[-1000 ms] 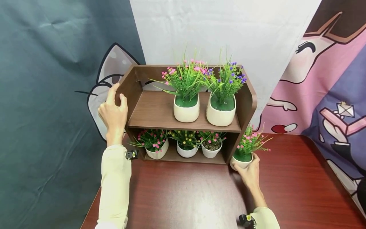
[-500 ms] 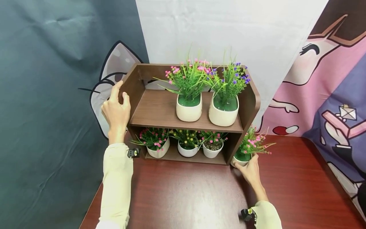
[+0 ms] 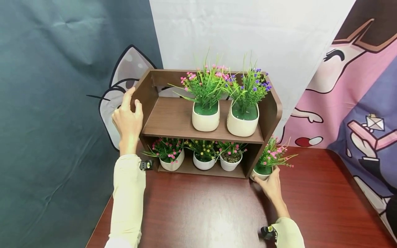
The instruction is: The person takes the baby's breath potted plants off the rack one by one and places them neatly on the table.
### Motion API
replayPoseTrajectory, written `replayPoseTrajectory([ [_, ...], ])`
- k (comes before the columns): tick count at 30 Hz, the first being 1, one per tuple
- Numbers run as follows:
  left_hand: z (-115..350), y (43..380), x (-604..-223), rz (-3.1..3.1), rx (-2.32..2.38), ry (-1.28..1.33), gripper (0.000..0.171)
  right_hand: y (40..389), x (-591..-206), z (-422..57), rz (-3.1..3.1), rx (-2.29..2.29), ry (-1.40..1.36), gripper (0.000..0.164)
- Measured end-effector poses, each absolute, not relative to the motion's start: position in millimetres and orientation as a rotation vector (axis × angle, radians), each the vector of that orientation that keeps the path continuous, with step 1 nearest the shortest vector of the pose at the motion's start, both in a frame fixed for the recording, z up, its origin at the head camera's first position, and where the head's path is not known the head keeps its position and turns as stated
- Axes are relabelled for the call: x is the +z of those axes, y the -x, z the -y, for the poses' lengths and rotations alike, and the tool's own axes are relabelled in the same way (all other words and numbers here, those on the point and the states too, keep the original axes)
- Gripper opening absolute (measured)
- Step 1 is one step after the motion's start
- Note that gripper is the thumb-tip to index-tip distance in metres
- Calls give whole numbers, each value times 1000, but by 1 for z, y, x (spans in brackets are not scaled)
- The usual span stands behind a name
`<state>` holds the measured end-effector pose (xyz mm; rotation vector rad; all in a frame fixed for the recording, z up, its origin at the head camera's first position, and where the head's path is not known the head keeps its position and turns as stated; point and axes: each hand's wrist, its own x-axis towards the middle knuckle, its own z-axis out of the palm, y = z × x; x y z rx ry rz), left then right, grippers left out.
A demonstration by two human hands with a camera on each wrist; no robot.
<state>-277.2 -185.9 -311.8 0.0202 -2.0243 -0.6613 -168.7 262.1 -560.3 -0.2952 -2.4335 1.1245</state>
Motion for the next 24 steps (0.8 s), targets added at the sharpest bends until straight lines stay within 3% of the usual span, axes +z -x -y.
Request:
replayPoseTrajectory([
  [11,185,276,-313,2028,-664,-28,34,157,-549,-256,2365,1332,387,107],
  [16,186,276,-314,2034,-677,-34,35,137,-546,-255,2317,1335,424,97],
  [24,184,276,-311,2023,-671,-21,34,118,-602,-272,2209,1287,411,79],
])
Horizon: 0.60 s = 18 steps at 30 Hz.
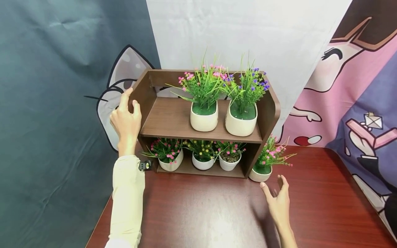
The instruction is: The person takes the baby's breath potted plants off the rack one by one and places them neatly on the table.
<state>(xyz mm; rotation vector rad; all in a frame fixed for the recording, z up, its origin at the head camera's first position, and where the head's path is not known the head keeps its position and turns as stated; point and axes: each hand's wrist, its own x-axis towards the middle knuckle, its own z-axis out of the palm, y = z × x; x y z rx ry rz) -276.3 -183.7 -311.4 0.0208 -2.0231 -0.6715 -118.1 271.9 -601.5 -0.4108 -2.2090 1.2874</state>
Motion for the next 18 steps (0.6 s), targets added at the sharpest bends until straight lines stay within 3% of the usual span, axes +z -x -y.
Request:
replayPoseTrajectory([
  [10,181,279,-314,2033,-685,-23,34,98,-569,-239,2171,1215,132,79],
  [18,183,278,-312,2027,-684,-31,35,73,-432,-154,2082,1450,-53,63],
])
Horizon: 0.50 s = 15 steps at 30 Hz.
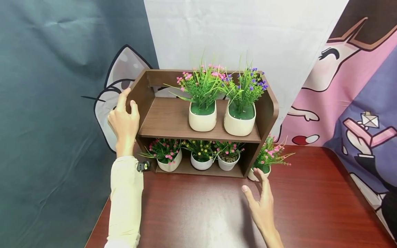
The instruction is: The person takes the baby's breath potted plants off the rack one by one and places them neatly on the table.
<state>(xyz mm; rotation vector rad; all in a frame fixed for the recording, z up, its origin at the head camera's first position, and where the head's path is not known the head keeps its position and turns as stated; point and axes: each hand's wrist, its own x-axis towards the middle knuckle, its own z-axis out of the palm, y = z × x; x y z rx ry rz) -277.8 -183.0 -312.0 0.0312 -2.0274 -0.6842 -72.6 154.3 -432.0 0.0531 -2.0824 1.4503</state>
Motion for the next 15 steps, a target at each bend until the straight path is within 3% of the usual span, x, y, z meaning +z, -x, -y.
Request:
replayPoseTrajectory([
  [10,185,277,-312,2029,-685,-28,35,103,-372,-106,1992,1284,-476,66],
  [15,185,277,-313,2031,-685,-31,35,126,-351,-88,1971,1179,-537,72],
])
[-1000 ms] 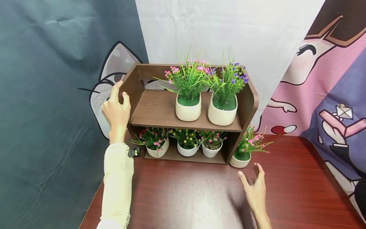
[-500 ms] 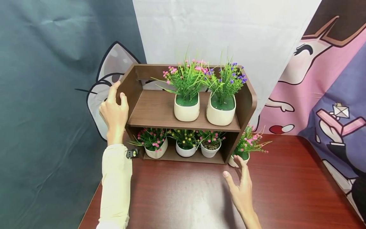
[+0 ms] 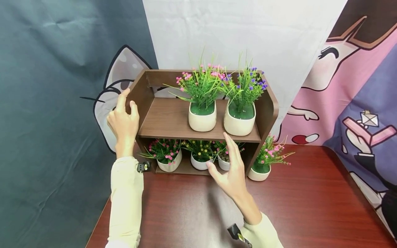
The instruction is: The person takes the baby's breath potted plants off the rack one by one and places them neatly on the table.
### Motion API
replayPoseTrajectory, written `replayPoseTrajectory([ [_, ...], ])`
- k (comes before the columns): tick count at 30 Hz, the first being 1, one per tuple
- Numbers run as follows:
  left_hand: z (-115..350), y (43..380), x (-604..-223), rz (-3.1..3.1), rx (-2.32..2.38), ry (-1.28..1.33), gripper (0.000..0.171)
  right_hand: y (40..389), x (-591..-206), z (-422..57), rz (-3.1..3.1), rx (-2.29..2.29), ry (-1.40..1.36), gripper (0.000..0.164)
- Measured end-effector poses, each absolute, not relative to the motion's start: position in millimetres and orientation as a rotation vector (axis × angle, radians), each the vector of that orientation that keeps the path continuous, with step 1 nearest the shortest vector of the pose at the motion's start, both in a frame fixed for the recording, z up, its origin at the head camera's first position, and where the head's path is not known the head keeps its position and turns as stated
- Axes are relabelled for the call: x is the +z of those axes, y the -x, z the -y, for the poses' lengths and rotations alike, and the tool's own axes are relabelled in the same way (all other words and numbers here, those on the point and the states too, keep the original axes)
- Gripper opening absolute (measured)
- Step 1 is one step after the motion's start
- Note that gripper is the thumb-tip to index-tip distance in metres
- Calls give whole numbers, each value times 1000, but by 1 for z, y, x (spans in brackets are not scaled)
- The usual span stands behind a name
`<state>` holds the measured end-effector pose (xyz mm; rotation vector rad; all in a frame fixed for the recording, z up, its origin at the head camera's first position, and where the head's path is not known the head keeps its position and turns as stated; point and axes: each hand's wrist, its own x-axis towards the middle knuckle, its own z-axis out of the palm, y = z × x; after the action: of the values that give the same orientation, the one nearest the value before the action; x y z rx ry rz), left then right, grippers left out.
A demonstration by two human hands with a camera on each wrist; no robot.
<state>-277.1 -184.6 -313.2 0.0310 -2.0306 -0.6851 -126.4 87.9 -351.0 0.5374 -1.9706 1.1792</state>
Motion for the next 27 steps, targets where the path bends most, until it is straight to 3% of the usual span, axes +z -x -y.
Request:
replayPoseTrajectory([
  [8,186,275,-315,2028,-673,-31,34,163,-356,-75,2092,1167,-405,78],
  [27,185,276,-311,2031,-648,-23,34,204,-344,-57,2239,1080,-133,91],
])
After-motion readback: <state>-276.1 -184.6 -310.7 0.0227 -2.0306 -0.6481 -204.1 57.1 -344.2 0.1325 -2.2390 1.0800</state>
